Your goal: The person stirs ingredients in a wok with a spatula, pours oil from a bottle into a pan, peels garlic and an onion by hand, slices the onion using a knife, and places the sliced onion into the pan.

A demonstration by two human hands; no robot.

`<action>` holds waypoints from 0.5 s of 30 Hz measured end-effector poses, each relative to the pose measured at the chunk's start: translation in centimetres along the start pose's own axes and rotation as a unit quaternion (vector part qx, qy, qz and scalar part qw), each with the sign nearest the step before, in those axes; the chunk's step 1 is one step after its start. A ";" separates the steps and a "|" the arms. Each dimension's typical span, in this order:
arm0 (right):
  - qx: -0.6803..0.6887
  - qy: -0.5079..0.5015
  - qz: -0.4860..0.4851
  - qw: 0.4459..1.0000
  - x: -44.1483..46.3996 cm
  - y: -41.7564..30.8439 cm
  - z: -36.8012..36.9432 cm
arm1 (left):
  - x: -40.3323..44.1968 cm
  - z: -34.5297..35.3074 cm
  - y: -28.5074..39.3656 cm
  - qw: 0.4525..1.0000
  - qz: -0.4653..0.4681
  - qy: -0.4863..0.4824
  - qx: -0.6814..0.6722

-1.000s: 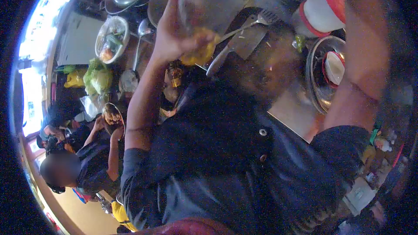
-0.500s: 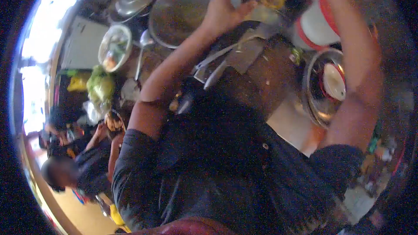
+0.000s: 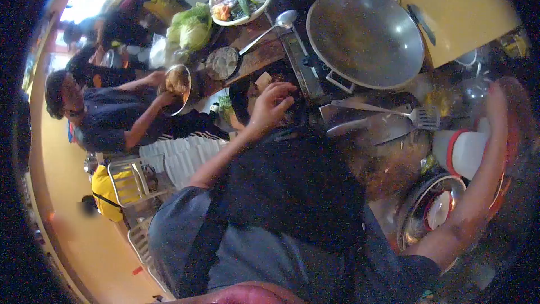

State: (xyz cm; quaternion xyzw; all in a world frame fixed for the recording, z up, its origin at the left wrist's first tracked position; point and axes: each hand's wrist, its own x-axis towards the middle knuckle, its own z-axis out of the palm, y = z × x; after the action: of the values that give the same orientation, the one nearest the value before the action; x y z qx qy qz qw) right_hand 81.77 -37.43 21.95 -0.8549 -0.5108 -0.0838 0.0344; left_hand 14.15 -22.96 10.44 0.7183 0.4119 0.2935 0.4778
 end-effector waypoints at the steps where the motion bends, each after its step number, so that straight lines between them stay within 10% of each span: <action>1: -0.013 0.001 0.003 1.000 0.1 -0.2 -0.3 | -0.6 -0.1 -0.6 1.000 -0.003 0.009 -0.004; 11: -0.015 -0.152 0.156 0.976 1.3 -1.7 -3.7 | -3.2 -0.8 0.4 0.998 0.021 0.062 -0.012; 15: -0.082 0.001 0.067 0.994 1.5 -1.3 -2.3 | -3.7 -0.8 -0.1 0.998 0.014 0.068 -0.003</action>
State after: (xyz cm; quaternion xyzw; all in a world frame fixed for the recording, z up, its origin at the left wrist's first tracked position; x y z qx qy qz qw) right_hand 81.07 -35.80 24.50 -0.8871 -0.4438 -0.1234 -0.0299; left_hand 11.64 -25.75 10.55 0.7011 0.4326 0.3496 0.4461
